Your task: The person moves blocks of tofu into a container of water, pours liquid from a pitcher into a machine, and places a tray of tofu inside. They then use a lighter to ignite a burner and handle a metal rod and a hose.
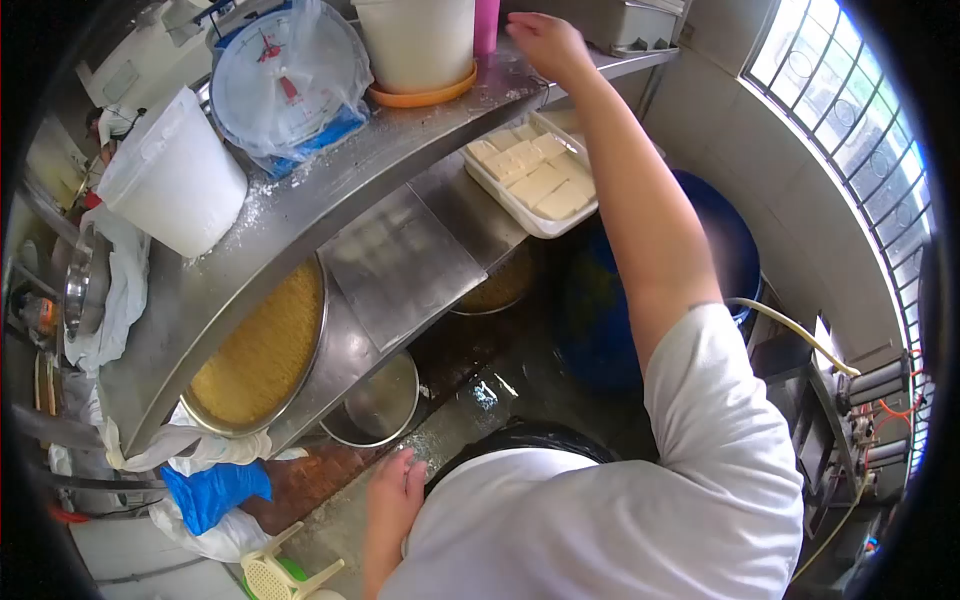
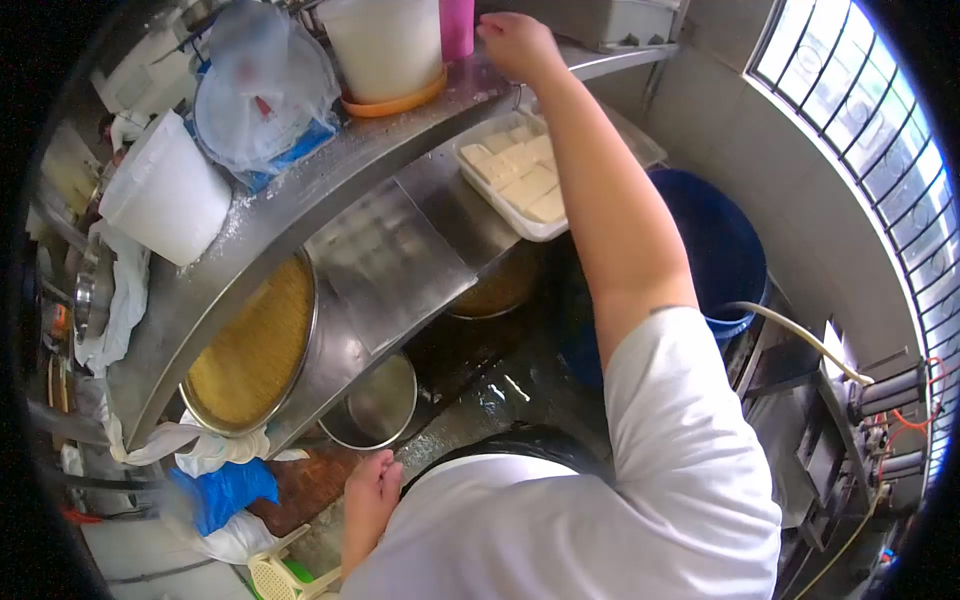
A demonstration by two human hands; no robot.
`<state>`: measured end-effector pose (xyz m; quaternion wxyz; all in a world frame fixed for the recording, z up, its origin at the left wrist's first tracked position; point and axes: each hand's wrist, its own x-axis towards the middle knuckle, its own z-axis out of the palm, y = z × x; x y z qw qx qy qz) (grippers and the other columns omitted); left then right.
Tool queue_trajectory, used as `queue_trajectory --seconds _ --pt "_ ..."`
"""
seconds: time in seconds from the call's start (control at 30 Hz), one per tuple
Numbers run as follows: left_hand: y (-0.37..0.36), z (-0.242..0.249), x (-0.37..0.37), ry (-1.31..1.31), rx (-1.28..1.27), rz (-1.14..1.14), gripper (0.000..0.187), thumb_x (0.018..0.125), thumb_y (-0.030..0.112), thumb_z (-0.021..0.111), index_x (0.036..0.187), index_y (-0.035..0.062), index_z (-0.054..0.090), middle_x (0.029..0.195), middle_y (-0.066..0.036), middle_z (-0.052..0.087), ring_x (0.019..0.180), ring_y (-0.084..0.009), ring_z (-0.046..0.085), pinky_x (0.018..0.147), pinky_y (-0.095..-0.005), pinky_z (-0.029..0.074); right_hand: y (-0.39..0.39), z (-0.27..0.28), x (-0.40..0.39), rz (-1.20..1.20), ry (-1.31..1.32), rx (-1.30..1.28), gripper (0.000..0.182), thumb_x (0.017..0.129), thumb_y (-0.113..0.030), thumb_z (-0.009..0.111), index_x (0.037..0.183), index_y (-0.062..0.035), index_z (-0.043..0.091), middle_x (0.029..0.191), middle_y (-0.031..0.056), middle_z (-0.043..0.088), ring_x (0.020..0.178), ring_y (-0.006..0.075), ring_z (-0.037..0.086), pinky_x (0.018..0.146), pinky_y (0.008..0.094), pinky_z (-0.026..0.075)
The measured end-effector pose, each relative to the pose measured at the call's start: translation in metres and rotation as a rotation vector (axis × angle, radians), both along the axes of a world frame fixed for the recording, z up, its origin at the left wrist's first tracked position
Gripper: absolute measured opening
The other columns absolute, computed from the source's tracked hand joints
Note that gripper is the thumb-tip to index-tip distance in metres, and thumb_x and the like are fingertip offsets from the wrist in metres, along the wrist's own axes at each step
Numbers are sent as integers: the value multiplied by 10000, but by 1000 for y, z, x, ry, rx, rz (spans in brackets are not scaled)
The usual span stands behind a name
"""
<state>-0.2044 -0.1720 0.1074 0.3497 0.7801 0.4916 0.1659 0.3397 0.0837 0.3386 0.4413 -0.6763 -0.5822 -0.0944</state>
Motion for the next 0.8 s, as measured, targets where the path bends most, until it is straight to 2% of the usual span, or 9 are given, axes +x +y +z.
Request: queue_trajectory --seconds 0.03,0.13,0.23,0.33,0.37,0.43,0.57,0.6,0.8 --pt "2 -1 -2 -34 -9 -3 356 972 277 676 1178 -13 685 1059 -226 717 919 -375 705 814 -459 551 -11 -15 9 -47 -214 364 442 929 -363 731 1200 -17 682 1070 194 729 948 346 709 856 392 556" --pt "9 -7 -11 -69 -27 -37 358 971 273 681 1173 -23 682 1064 -226 714 908 -376 702 811 -457 551 -107 -89 -34 -89 -191 467 158 971 -154 677 958 3 689 927 192 690 842 354 684 743 422 531" --pt "18 -11 -18 -77 -52 -89 363 969 271 686 1171 -31 678 1061 -222 711 889 -373 697 804 -453 553 -221 -246 -77 -2 -109 -139 146 945 -123 576 881 -11 645 892 240 657 836 428 641 713 523 495" --pt "34 -19 -25 -64 -40 -192 348 964 251 688 1160 -37 679 1046 -215 710 876 -346 701 798 -427 558 -374 -372 -136 308 -275 -1834 289 893 -190 627 1114 -76 775 1163 173 735 1078 354 695 932 472 551" --pt "40 -22 -25 -55 -5 -249 328 962 231 689 1146 -40 683 1034 -209 710 872 -321 707 796 -404 563 -437 -461 -138 693 -343 -2096 329 894 -214 610 1146 -91 782 1245 166 723 1170 357 675 954 463 552" --pt "51 -24 -19 -46 -9 -336 324 960 229 687 1144 -38 680 1042 -211 708 880 -336 704 800 -408 563 -517 -433 -202 222 171 -1994 340 816 -123 674 1133 -52 775 1184 161 742 1139 346 691 945 464 547" --pt "68 -43 12 -28 21 -643 331 955 235 686 1145 -36 674 1084 -226 704 959 -386 690 847 -432 560 -572 -378 -273 -165 632 -1720 335 821 -120 641 1128 -78 769 1180 199 731 1101 381 701 895 483 559" --pt "67 -42 26 -1 53 -724 340 955 255 688 1148 -24 678 1113 -238 701 1031 -405 677 887 -457 549 -588 -387 -277 -127 613 -1707 313 794 -100 641 1091 -60 733 1032 192 747 1007 380 704 842 472 556" --pt "34 -22 96 -51 100 -1102 336 969 288 670 1139 -1 681 1070 -222 701 1004 -408 672 873 -479 546 -625 -358 -324 -525 729 -1293 244 922 -233 667 1076 -46 695 1024 195 741 1007 397 695 867 476 550"
